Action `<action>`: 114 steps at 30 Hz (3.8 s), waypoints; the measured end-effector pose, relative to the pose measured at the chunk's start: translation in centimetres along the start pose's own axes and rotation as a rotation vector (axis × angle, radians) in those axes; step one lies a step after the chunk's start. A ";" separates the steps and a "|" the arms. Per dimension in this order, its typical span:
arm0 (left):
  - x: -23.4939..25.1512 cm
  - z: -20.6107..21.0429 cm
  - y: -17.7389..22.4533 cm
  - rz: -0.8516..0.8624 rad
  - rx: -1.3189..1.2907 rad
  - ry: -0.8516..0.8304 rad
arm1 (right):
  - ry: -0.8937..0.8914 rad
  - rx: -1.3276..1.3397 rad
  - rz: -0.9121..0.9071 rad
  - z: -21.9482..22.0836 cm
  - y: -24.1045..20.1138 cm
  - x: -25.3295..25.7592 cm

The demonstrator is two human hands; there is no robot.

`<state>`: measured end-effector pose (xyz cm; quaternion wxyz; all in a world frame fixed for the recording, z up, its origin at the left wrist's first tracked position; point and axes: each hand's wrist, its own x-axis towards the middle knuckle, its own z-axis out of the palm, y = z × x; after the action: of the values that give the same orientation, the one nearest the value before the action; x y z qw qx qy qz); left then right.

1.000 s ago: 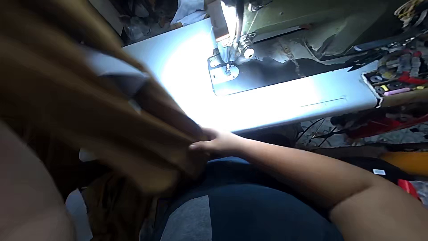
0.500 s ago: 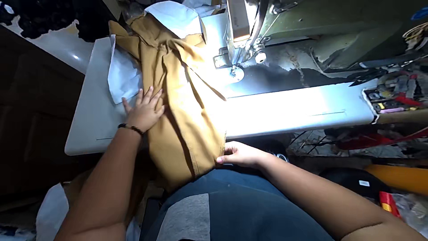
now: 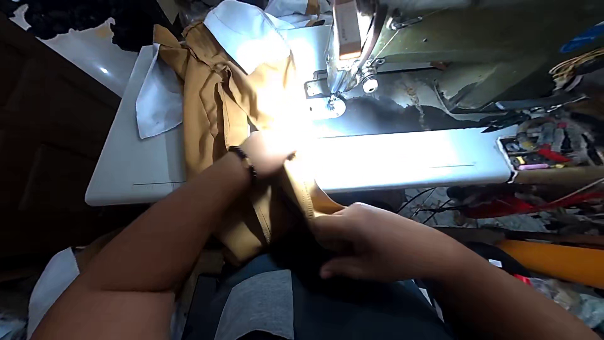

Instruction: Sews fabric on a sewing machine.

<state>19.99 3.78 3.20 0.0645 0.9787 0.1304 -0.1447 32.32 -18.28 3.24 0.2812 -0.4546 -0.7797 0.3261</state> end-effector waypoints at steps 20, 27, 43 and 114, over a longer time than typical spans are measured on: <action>-4.6 -8.9 -20.3 -0.404 -0.210 0.872 | 0.707 -0.576 0.329 -10.6 0.9 -7.6; 1.0 -2.9 -4.8 -0.461 -0.467 0.751 | 0.207 -0.486 0.112 5.6 8.5 6.1; -1.9 8.1 1.5 -0.081 -0.345 0.391 | 0.660 -0.361 0.234 3.2 11.5 0.3; -1.3 6.0 2.2 -0.127 0.327 0.185 | 0.253 -0.823 0.127 -2.3 12.7 3.8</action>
<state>17.80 0.42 -1.93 -0.1170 0.9751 0.1718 -0.0771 39.07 -9.58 -4.46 0.1492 -0.6121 -0.7747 -0.0536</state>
